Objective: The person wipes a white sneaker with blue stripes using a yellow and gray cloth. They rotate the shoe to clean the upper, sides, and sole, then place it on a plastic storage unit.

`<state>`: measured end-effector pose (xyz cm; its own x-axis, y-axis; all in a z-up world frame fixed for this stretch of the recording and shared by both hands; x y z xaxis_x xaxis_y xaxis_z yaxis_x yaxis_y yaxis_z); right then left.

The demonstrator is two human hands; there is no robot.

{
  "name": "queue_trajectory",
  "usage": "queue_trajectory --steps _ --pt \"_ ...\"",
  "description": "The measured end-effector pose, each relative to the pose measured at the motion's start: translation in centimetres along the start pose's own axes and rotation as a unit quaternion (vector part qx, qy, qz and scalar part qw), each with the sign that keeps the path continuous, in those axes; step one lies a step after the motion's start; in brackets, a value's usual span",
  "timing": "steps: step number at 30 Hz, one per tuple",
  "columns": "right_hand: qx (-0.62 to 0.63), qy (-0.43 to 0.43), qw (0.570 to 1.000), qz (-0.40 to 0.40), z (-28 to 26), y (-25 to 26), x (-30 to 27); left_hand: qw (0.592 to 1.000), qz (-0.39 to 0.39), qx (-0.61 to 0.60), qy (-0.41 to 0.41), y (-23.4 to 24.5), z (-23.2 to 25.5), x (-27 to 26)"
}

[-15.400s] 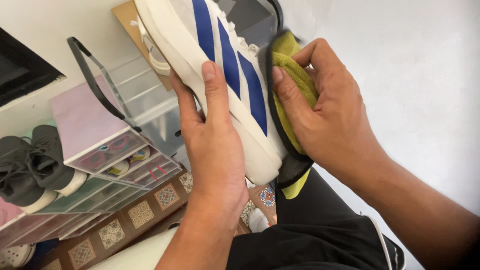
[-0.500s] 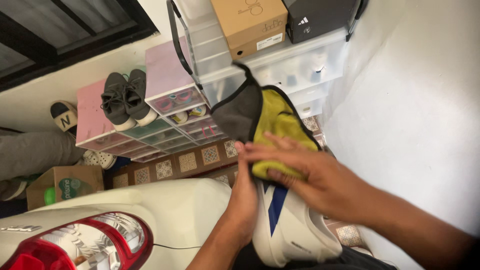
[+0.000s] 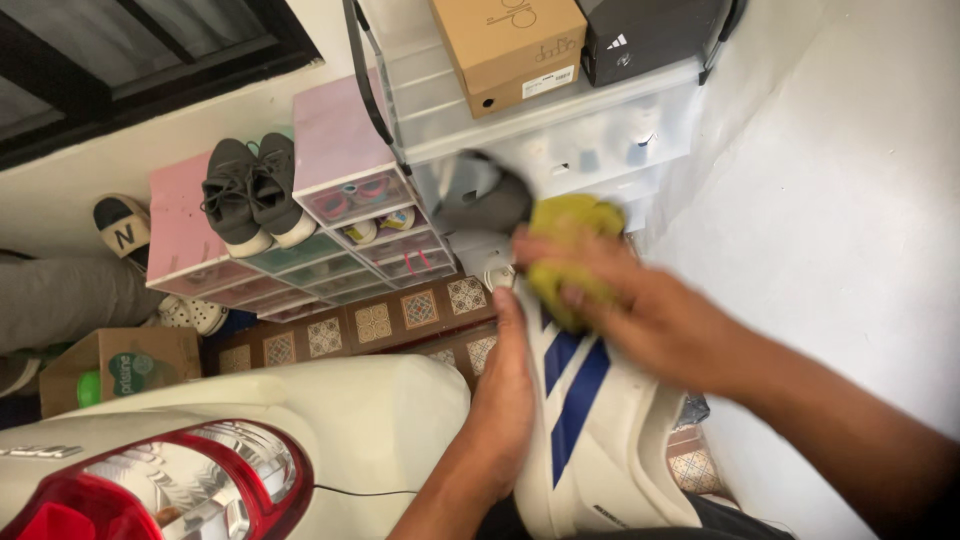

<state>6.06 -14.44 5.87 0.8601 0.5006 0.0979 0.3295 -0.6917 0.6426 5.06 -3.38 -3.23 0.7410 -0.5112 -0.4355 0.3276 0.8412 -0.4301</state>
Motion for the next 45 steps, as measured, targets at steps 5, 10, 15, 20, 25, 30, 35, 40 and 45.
queue_trajectory --steps 5,10,15,20,25,30,35,40,45 --pt "0.082 -0.181 0.975 0.103 3.9 2.9 0.4 0.999 -0.029 -0.04 -0.004 -1.8 1.0 0.7" --pt "0.121 -0.056 0.991 -0.014 -1.6 -0.2 -0.6 0.985 -0.029 -0.167 -0.001 -1.2 2.0 0.7" --pt "0.105 -0.18 0.972 0.111 2.5 0.8 -0.9 0.987 -0.035 -0.158 -0.007 -1.1 1.4 1.4" --pt "0.25 -0.331 0.91 -0.002 7.3 -1.0 -2.7 0.99 -0.007 -0.133 0.041 -0.4 0.3 3.7" --pt "0.464 -0.302 0.808 0.2 13.3 2.4 -2.7 0.988 0.008 -0.146 0.058 0.0 -1.9 6.1" --pt "0.544 -0.375 0.691 0.293 24.8 3.6 -3.2 0.98 -0.023 -0.195 0.027 0.0 -2.0 10.7" --pt "0.647 -0.335 0.608 0.314 37.2 4.4 0.2 0.995 -0.039 -0.092 -0.015 1.9 0.1 16.4" --pt "0.742 -0.315 0.37 0.463 44.4 3.4 0.5 1.0 0.003 0.001 -0.002 4.4 0.7 19.5" --pt "0.773 -0.208 0.29 0.524 46.2 4.1 0.4 1.0 0.008 -0.004 0.006 4.5 1.4 20.3"
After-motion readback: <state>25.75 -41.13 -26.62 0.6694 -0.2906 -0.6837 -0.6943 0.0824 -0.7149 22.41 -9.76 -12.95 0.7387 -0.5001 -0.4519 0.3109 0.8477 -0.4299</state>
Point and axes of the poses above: each hand's wrist, its own x-axis towards the middle knuckle, its own y-axis out of the back of the hand, z = x × y, the point moved 7 cm from there along x, towards the middle knuckle, and after that the axes turned 4 degrees about -z, right-handed, at the moved point
